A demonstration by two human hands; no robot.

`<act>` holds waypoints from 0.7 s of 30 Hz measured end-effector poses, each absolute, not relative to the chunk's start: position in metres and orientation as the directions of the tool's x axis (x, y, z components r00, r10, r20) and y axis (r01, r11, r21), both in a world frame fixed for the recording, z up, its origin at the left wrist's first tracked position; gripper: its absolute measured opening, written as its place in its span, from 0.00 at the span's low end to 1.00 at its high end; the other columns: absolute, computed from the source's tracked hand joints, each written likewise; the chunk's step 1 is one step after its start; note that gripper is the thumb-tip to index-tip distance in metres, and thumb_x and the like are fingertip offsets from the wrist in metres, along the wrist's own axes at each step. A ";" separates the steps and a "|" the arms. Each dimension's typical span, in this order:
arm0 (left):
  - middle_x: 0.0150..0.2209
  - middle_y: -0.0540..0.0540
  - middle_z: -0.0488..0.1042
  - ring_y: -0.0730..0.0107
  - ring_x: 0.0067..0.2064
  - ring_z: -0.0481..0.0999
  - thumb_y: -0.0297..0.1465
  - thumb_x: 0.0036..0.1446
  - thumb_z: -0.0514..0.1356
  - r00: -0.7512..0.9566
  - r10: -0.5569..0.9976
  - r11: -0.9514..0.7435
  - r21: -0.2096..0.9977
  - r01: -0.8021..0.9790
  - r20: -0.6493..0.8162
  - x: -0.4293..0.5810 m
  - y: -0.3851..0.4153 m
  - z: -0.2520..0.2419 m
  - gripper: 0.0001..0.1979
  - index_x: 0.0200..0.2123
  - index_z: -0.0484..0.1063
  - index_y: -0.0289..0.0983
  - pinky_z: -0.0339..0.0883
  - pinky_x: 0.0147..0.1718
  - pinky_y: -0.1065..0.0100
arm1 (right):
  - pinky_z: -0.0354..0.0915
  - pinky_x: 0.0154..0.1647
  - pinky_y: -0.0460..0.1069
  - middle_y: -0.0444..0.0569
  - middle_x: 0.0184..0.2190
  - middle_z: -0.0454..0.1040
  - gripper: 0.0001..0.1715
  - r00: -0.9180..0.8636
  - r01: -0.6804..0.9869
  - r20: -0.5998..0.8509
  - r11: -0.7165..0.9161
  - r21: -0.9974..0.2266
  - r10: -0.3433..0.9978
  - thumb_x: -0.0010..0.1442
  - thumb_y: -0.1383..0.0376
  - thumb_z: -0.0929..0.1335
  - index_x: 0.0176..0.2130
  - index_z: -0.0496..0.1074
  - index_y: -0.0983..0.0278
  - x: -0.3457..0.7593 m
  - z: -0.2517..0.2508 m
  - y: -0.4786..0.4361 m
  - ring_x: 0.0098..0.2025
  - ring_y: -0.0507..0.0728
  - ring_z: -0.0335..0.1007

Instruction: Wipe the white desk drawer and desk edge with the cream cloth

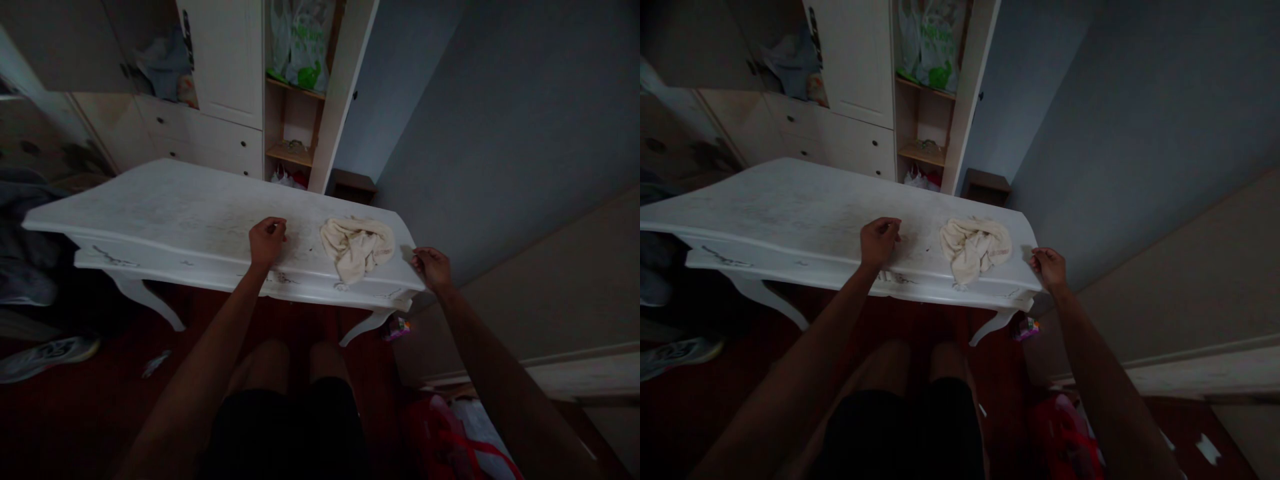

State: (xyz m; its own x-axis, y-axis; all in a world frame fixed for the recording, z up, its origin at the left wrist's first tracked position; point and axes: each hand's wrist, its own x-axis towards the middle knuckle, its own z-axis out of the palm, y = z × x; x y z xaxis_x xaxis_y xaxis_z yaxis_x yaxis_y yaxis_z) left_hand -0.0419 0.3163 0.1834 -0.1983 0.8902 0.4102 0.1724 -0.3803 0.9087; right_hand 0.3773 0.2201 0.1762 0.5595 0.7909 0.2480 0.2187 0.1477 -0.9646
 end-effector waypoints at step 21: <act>0.17 0.53 0.69 0.74 0.20 0.70 0.33 0.49 0.57 -0.259 0.910 -0.292 0.944 0.153 0.324 -0.042 0.316 0.186 0.12 0.33 0.77 0.34 0.62 0.23 0.74 | 0.58 0.17 0.43 0.43 0.18 0.72 0.18 0.559 0.279 0.244 0.097 -0.955 0.792 0.46 0.52 0.74 0.28 0.74 0.64 0.380 0.174 0.220 0.18 0.48 0.62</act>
